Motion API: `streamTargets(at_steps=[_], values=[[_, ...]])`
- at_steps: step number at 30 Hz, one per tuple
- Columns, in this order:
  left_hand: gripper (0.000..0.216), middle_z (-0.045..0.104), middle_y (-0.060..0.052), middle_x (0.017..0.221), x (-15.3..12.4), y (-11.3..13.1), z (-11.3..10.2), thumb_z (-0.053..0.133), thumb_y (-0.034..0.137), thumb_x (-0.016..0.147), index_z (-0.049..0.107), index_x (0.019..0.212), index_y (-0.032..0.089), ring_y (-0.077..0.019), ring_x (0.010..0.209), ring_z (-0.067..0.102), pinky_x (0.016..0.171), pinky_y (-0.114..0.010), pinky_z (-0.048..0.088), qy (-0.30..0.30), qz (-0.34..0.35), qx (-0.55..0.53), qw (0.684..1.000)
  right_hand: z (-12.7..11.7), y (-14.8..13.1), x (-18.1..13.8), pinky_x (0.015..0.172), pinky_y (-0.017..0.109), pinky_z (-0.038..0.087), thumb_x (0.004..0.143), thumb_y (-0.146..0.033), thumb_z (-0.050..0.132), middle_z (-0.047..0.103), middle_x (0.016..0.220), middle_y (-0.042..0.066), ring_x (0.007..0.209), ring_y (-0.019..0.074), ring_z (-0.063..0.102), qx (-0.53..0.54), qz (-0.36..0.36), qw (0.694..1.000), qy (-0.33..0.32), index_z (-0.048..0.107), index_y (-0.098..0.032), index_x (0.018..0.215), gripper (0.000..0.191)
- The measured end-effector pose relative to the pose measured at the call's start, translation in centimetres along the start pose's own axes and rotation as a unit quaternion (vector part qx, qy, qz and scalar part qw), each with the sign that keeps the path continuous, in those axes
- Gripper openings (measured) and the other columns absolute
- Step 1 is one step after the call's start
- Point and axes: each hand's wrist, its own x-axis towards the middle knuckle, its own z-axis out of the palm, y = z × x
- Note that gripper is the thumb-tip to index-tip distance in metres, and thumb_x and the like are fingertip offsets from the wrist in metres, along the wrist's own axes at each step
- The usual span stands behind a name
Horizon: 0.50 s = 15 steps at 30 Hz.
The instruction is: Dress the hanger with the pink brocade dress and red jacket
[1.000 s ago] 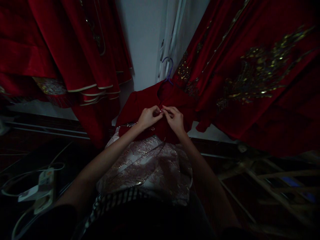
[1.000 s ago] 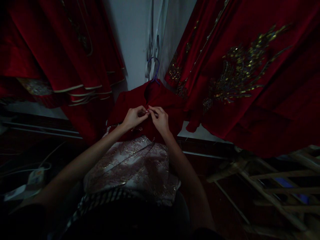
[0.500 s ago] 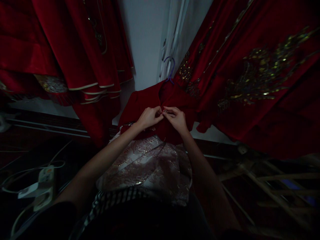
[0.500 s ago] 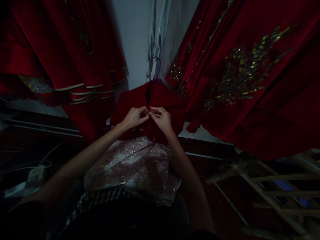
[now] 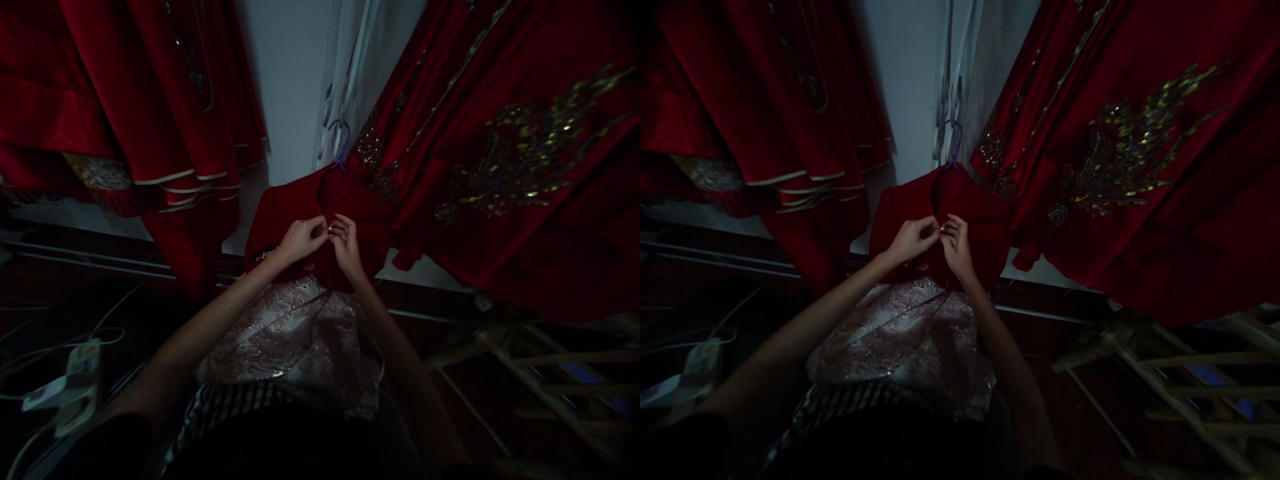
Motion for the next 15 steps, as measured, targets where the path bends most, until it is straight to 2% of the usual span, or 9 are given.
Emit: streamTargets(at_steps=[2, 4, 5, 7, 9, 11, 13, 15], values=[[0.010, 0.065, 0.001, 0.074, 0.0, -0.5, 0.9, 0.053, 0.026, 0.082, 0.058, 0.083, 0.018, -0.0116, 0.068, 0.061, 0.065, -0.021, 0.046, 0.019, -0.024, -0.090, 0.995, 0.6, 0.1, -1.6, 0.101, 0.040, 0.047, 0.083, -0.026, 0.048, 0.042, 0.138, 0.014, 0.121, 0.0205, 0.052, -0.012, -0.019, 1.000, -0.018, 0.016, -0.026, 0.144, 0.069], [0.011, 0.064, 0.001, 0.074, 0.1, -0.9, 1.7, 0.052, 0.028, 0.082, 0.056, 0.082, 0.018, -0.0110, 0.068, 0.062, 0.065, -0.021, 0.048, 0.022, -0.048, -0.177, 0.983, 1.1, 0.1, -3.2, 0.108, 0.046, 0.039, 0.077, -0.027, 0.058, 0.027, 0.149, 0.015, 0.135, 0.0260, 0.037, -0.065, -0.050, 0.996, -0.036, 0.002, -0.025, 0.148, 0.090], [0.012, 0.064, 0.001, 0.073, 0.2, -0.9, 2.1, 0.051, 0.028, 0.082, 0.055, 0.081, 0.017, -0.0107, 0.068, 0.062, 0.064, -0.021, 0.048, 0.023, -0.057, -0.208, 0.976, 1.4, 0.2, -3.9, 0.112, 0.049, 0.034, 0.074, -0.026, 0.062, 0.019, 0.153, 0.015, 0.140, 0.0283, 0.027, -0.102, -0.067, 0.992, -0.040, -0.001, -0.024, 0.148, 0.097], [0.012, 0.063, 0.001, 0.072, 0.4, -0.9, 2.6, 0.052, 0.028, 0.081, 0.054, 0.079, 0.017, -0.0102, 0.067, 0.061, 0.064, -0.021, 0.049, 0.027, -0.065, -0.239, 0.968, 1.7, 0.5, -4.8, 0.116, 0.052, 0.027, 0.074, -0.022, 0.061, 0.011, 0.155, 0.013, 0.144, 0.0293, 0.016, -0.167, -0.092, 0.981, -0.038, 0.001, -0.025, 0.149, 0.095], [0.011, 0.063, 0.001, 0.070, 0.5, -0.9, 2.8, 0.054, 0.027, 0.081, 0.055, 0.078, 0.017, -0.0099, 0.066, 0.061, 0.064, -0.021, 0.049, 0.030, -0.061, -0.236, 0.969, 1.4, 0.9, -5.2, 0.115, 0.051, 0.028, 0.079, -0.018, 0.053, 0.019, 0.153, 0.013, 0.143, 0.0273, 0.021, -0.195, -0.104, 0.975, -0.018, 0.009, -0.026, 0.147, 0.081], [0.011, 0.063, 0.001, 0.070, 0.4, -1.3, 2.7, 0.055, 0.027, 0.081, 0.056, 0.079, 0.016, -0.0102, 0.065, 0.060, 0.064, -0.021, 0.048, 0.031, -0.055, -0.211, 0.975, 0.6, 1.0, -5.3, 0.110, 0.049, 0.036, 0.083, -0.017, 0.047, 0.034, 0.143, 0.014, 0.135, 0.0252, 0.036, -0.195, -0.094, 0.976, 0.028, 0.022, -0.025, 0.143, 0.065], [0.012, 0.064, 0.000, 0.073, 0.3, -2.0, 2.7, 0.055, 0.027, 0.082, 0.059, 0.081, 0.016, -0.0109, 0.067, 0.060, 0.066, -0.023, 0.049, 0.046, -0.057, -0.169, 0.983, -0.9, 0.8, -5.3, 0.099, 0.044, 0.046, 0.084, -0.021, 0.050, 0.051, 0.124, 0.013, 0.115, 0.0233, 0.053, -0.189, -0.062, 0.977, 0.074, 0.038, -0.024, 0.130, 0.048], [0.015, 0.065, -0.002, 0.082, -0.1, -2.7, 3.1, 0.054, 0.029, 0.084, 0.061, 0.085, 0.017, -0.0127, 0.075, 0.062, 0.074, -0.026, 0.051, 0.062, -0.055, -0.120, 0.989, -2.5, 0.1, -5.1, 0.082, 0.037, 0.052, 0.082, -0.026, 0.058, 0.058, 0.100, 0.007, 0.089, 0.0189, 0.060, -0.171, -0.013, 0.980, 0.097, 0.047, -0.023, 0.113, 0.033]])
